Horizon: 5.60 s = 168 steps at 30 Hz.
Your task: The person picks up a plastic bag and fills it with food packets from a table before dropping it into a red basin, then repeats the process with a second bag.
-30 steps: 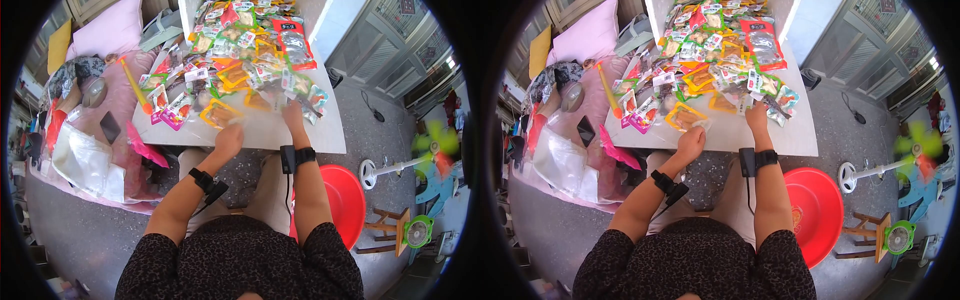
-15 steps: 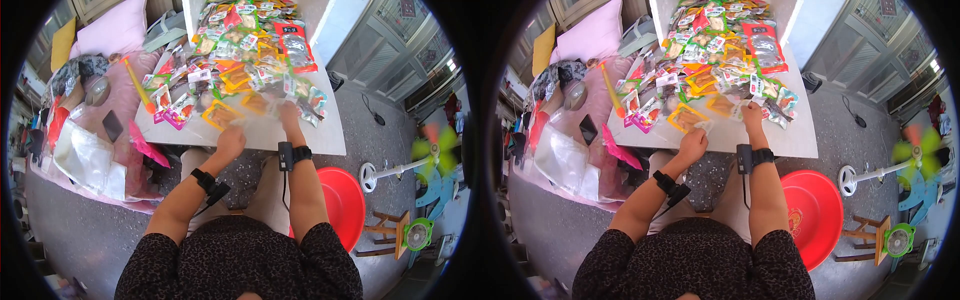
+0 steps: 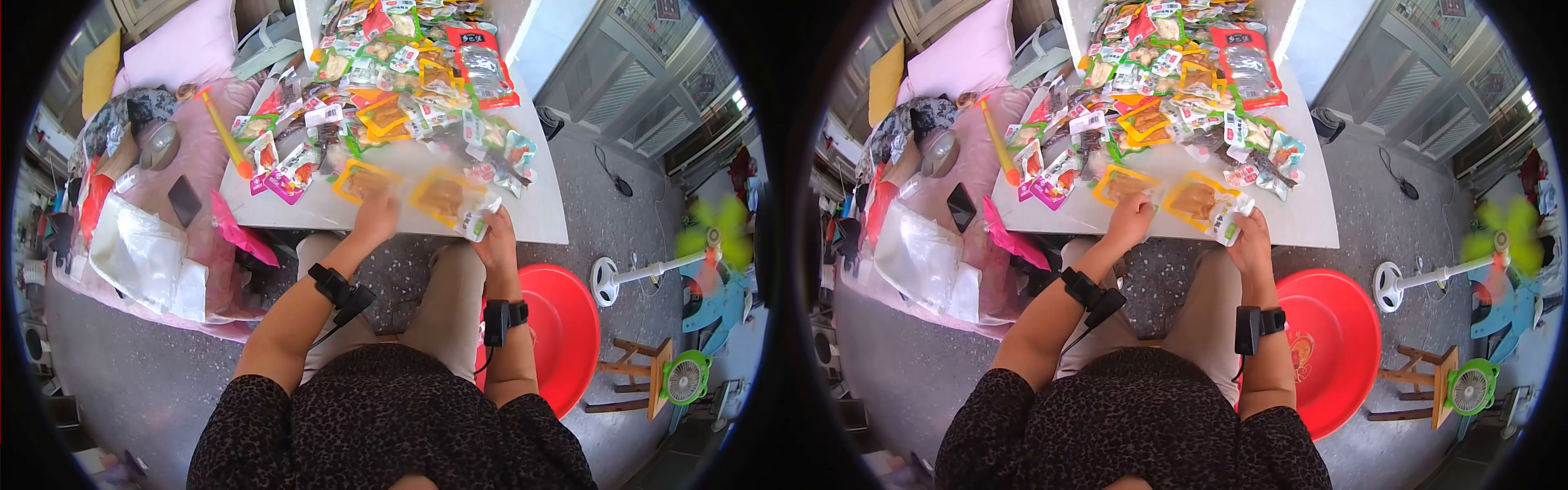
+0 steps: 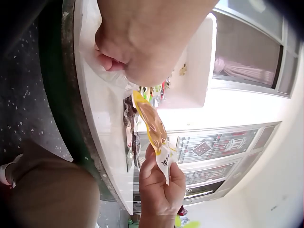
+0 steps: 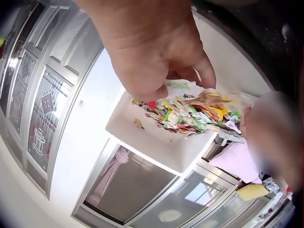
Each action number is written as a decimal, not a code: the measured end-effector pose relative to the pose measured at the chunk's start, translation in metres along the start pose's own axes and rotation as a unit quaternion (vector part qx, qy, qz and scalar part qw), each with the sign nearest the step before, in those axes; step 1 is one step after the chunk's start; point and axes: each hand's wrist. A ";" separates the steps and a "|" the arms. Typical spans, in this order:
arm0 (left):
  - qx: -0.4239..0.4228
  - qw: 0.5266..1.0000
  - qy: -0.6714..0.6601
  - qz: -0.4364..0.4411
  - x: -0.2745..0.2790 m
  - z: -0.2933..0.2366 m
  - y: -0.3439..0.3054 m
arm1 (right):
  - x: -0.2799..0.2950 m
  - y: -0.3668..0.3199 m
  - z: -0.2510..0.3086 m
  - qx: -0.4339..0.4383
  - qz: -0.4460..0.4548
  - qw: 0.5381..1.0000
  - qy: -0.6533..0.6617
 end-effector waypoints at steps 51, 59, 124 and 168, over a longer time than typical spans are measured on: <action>-0.016 0.997 0.077 -0.018 0.038 0.012 0.079 | -0.014 0.040 -0.055 -0.205 0.012 0.941 -0.268; 0.264 0.930 -0.255 -0.015 0.018 0.062 0.155 | -0.006 0.040 -0.057 -0.196 -0.004 0.962 -0.192; -0.097 0.966 0.232 0.059 0.004 -0.034 -0.022 | 0.031 -0.038 -0.013 -0.005 -0.133 0.991 0.013; -0.172 0.969 0.176 -0.015 0.030 -0.061 -0.019 | -0.034 0.024 -0.080 -0.073 -0.049 0.995 0.054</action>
Point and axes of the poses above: each hand's wrist, its own y-axis towards the middle knuckle, its own x-axis out of the back of the hand, z = x × y, and after that the axes turned 3 degrees about z, right-handed
